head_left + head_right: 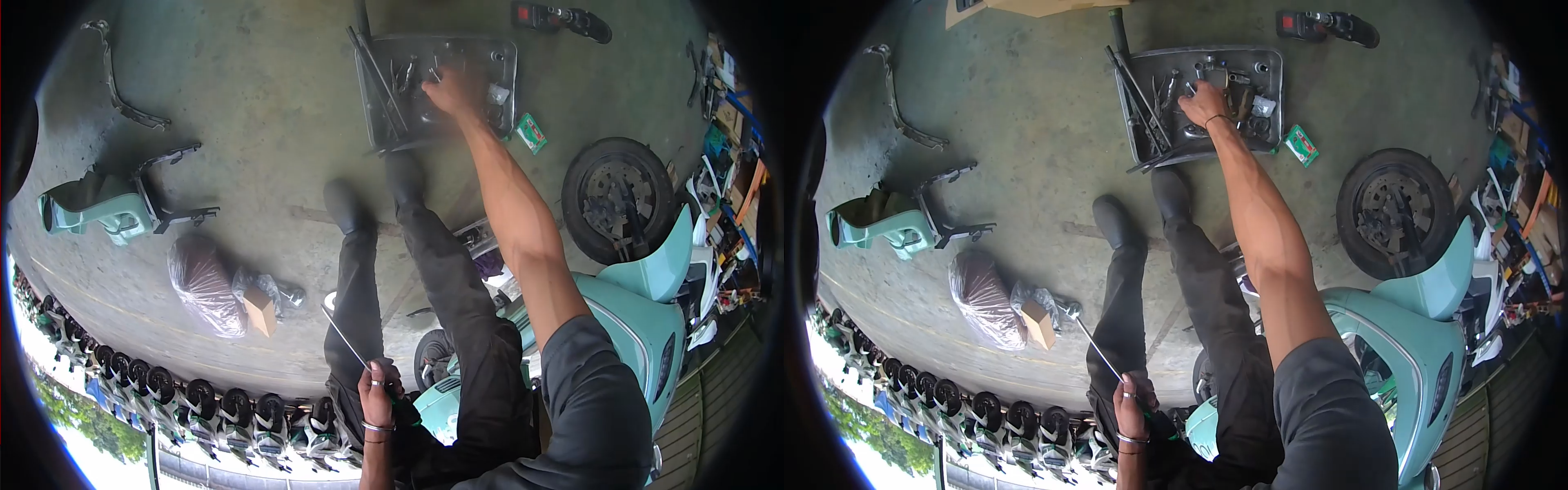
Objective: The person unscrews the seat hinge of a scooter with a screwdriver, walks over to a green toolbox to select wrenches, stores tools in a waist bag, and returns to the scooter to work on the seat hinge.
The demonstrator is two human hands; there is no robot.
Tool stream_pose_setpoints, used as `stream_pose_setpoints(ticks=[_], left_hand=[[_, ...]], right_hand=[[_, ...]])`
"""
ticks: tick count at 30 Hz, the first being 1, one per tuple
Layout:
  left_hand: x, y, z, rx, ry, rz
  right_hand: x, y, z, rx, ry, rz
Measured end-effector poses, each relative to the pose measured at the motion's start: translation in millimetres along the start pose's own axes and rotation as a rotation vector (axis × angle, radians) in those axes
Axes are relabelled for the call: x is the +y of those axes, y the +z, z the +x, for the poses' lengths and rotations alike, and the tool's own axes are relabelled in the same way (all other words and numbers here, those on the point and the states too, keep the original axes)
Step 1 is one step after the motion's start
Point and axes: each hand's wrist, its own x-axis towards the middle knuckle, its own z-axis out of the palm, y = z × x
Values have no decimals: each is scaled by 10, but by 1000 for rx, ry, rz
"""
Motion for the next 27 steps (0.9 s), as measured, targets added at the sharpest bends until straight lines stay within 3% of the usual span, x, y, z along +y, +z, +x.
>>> stream_pose_setpoints(ticks=[2,5,7,9,12,16,18,22,24,27], left_hand=[[-80,-72,-58,1,1,-2],[-145,-131,-231,-56,37,-97],[-157,-206,-394,-77,78,-124],[-144,-280,-649,-61,150,-150],[156,-499,-1260,23,291,-232],[422,-1203,-2020,53,507,-398],[474,-1652,-2405,56,598,-505],[79,-2515,-2929,19,660,-881],[-222,-3019,-3085,-2,715,-1084],[-986,-3620,-3156,57,866,-1151]], right_hand=[[77,169,-70,-38,-29,9],[46,356,-301,103,8,120],[-301,121,-942,281,-100,209],[-717,-205,-1663,256,-248,334],[-1490,-837,-2943,-35,-267,464],[-2474,-1466,-4592,-397,-483,644],[-2955,-1746,-5420,-704,-403,675],[-3565,-1773,-6718,-1264,-164,696],[-3749,-1567,-7235,-1382,-150,622],[-3875,-1183,-8021,-1523,-96,430]])
